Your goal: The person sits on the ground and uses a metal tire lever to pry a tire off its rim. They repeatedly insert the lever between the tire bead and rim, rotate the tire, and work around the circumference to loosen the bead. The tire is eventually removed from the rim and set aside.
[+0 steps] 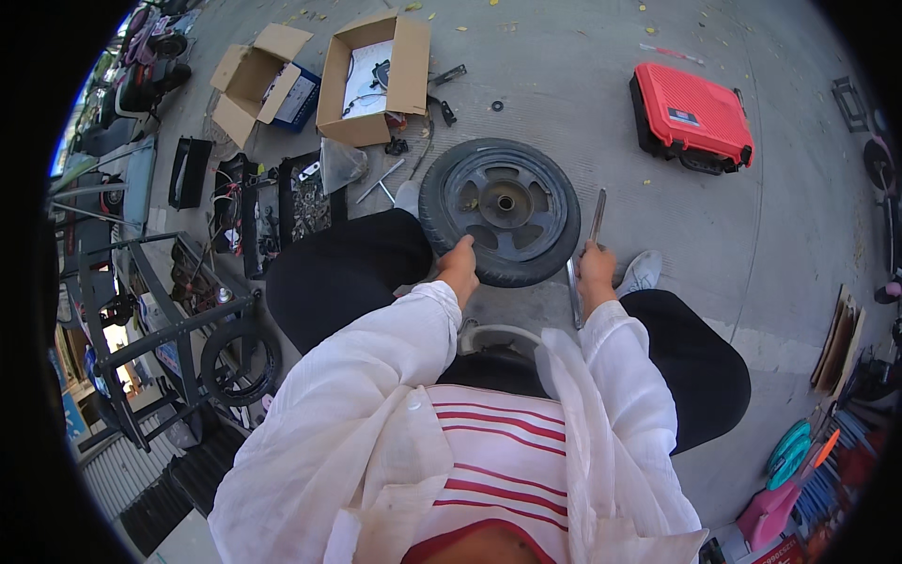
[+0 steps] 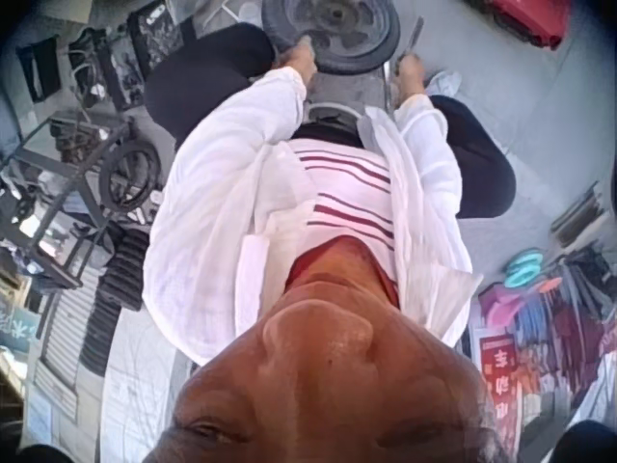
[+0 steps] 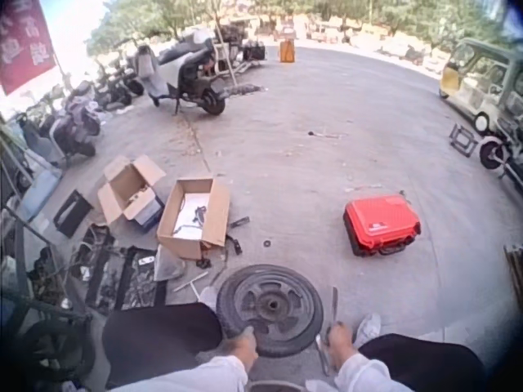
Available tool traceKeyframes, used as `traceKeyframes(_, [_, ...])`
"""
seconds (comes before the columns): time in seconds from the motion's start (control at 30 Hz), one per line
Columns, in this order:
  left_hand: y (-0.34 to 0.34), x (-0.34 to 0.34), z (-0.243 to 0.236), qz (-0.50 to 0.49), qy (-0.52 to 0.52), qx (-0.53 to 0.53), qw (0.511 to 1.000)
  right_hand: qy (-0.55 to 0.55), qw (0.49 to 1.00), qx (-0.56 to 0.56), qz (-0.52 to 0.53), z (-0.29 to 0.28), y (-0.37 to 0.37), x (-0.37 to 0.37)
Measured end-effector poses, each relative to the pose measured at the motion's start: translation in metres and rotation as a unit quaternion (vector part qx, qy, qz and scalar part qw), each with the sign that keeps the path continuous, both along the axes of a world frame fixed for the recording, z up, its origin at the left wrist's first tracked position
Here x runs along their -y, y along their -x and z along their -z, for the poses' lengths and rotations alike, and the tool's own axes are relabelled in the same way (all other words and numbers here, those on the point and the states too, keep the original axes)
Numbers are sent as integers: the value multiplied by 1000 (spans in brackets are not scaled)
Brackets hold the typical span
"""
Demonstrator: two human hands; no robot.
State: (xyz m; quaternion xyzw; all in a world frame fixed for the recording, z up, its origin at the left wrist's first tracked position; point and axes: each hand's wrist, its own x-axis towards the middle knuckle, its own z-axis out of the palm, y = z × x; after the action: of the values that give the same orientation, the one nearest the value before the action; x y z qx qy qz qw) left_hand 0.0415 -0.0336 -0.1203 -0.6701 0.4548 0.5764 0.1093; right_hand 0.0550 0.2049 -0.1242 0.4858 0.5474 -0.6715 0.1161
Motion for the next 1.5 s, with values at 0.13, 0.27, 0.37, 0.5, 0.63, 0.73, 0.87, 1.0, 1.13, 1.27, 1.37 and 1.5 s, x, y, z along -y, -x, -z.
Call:
traceKeyframes(0.13, [-26,-8,32,-3,-91,48,995,-23,999,31,10,1,1,-2])
traceKeyframes(0.27, [-26,-14,63,140,-94,57,984,1,999,46,-18,4,-1,-4])
traceKeyframes(0.37, [-5,-42,25,173,-145,-95,970,13,994,77,-71,6,-6,-6])
traceKeyframes(0.5, [47,-70,-84,362,27,-253,897,40,980,157,-115,-4,-12,1])
traceKeyframes(0.63, [60,-69,-191,273,-27,-502,820,-4,989,86,-118,-10,-20,9])
traceKeyframes(0.73, [32,-11,-291,257,-132,-631,720,63,986,26,-151,13,-21,-9])
traceKeyframes(0.87, [-12,105,-332,205,-4,-752,627,32,986,50,-156,-6,-17,9])
traceKeyframes(1.0, [-62,233,-298,54,260,-609,748,15,974,39,-220,-17,-21,26])
traceKeyframes(1.13, [-134,295,-214,-75,277,-429,857,46,966,40,-252,-8,-30,17])
traceKeyframes(1.27, [-171,283,-156,-105,194,-351,910,-5,966,74,-250,-35,-37,39])
traceKeyframes(1.37, [-154,263,-148,-81,139,-364,917,-8,966,69,-250,-32,-40,31])
traceKeyframes(1.5, [-110,252,-160,-7,135,-411,902,15,976,9,-216,-34,-39,16])
